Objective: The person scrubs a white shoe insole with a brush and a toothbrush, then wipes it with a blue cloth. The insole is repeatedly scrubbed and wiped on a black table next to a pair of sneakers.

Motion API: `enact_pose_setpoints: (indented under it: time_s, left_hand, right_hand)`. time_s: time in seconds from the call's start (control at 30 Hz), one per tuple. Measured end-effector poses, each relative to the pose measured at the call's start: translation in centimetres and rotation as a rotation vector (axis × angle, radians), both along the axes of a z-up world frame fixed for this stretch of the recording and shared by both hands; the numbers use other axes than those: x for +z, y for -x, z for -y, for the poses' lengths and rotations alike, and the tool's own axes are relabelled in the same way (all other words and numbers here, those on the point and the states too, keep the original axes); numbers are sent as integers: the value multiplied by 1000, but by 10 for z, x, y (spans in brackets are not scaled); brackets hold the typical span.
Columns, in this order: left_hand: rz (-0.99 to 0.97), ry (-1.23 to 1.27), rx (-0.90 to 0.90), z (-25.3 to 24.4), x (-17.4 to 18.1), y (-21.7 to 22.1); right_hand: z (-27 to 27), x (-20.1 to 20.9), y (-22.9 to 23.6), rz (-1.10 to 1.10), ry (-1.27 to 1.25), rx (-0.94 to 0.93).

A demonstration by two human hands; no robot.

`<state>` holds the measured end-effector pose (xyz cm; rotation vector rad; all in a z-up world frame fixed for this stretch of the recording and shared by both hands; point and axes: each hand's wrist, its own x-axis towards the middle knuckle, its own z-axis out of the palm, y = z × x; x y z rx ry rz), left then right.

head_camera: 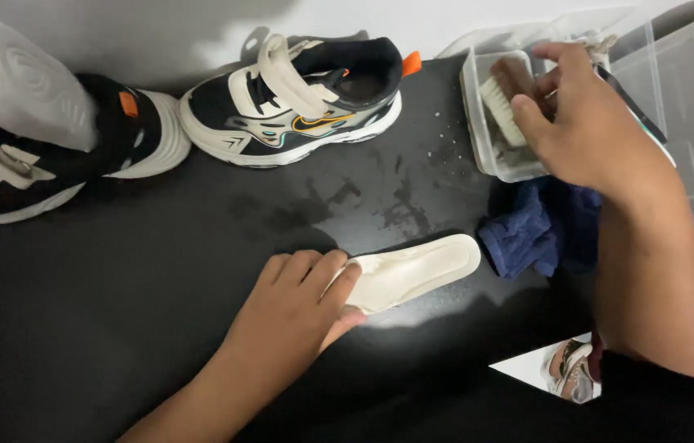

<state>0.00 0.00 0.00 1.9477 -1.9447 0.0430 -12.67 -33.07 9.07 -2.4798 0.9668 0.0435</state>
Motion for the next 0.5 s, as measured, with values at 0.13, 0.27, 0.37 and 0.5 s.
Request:
enact_pose_setpoints:
  time_s: [0.13,0.27,0.37,0.5]
  left_hand:
    - [-13,-24,-14,-1,3,-3]
    - [19,-46,-17,0,5,-4]
    - [30,-56,-17,0,7,-5]
    - [-5,-74,-35,-2,8,-6]
  right_hand:
    - [-11,-4,3,30,184,50]
    - [-18,-10,8,-2,304,-4]
    - [-17,-14,14,72,333,30]
    - [-30,-4,17,200,306,-7]
